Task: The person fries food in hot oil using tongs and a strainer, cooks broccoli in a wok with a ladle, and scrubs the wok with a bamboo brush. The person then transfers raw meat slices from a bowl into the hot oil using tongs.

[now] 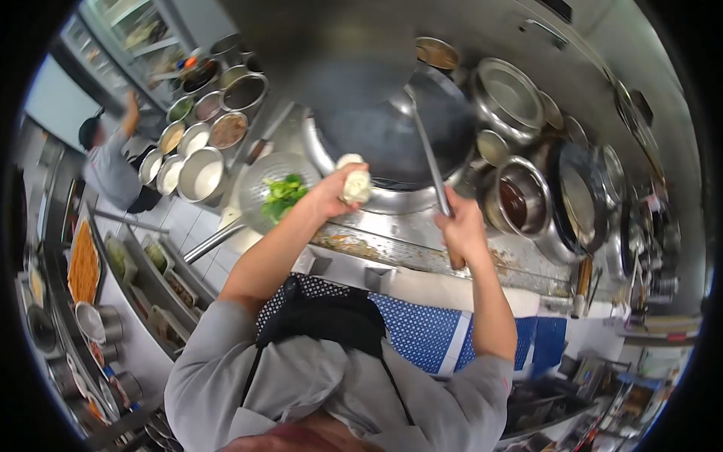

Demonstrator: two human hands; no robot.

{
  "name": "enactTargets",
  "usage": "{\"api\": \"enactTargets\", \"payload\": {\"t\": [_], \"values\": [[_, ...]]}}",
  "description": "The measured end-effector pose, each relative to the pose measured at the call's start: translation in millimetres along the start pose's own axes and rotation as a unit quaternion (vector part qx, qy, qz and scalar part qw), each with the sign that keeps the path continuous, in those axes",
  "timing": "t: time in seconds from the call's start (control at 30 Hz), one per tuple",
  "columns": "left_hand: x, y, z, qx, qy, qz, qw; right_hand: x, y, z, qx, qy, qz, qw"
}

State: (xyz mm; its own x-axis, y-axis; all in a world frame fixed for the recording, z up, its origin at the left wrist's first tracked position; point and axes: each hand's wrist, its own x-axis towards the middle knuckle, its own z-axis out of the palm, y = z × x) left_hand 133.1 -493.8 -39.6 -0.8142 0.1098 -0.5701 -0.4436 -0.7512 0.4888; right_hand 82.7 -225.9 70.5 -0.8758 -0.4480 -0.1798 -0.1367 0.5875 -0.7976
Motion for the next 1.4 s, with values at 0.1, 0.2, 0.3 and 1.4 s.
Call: {"api": "enactTargets", "payload": {"t": [0.1,0.2,0.3,1.4], "values": [[-42,-9,-29,0.097,-0.046,0.036,0.994,-26,18,18,-0.403,0.078,-0.157,0.898],[-112,1,-77,0.126,-0.088,0.057,0.987,-49,-13,36,-0.499,0.088,-0.188,0.841],[-172,13,-148,0.103,-0.091,0.072,0.988,-64,-75,60,-0.471,0.061,-0.21,0.855],[-370,-83,-318,-0.232,0.338,0.321,0.854,423,-428,453,0.198,-0.23,0.069,0.95]]}}
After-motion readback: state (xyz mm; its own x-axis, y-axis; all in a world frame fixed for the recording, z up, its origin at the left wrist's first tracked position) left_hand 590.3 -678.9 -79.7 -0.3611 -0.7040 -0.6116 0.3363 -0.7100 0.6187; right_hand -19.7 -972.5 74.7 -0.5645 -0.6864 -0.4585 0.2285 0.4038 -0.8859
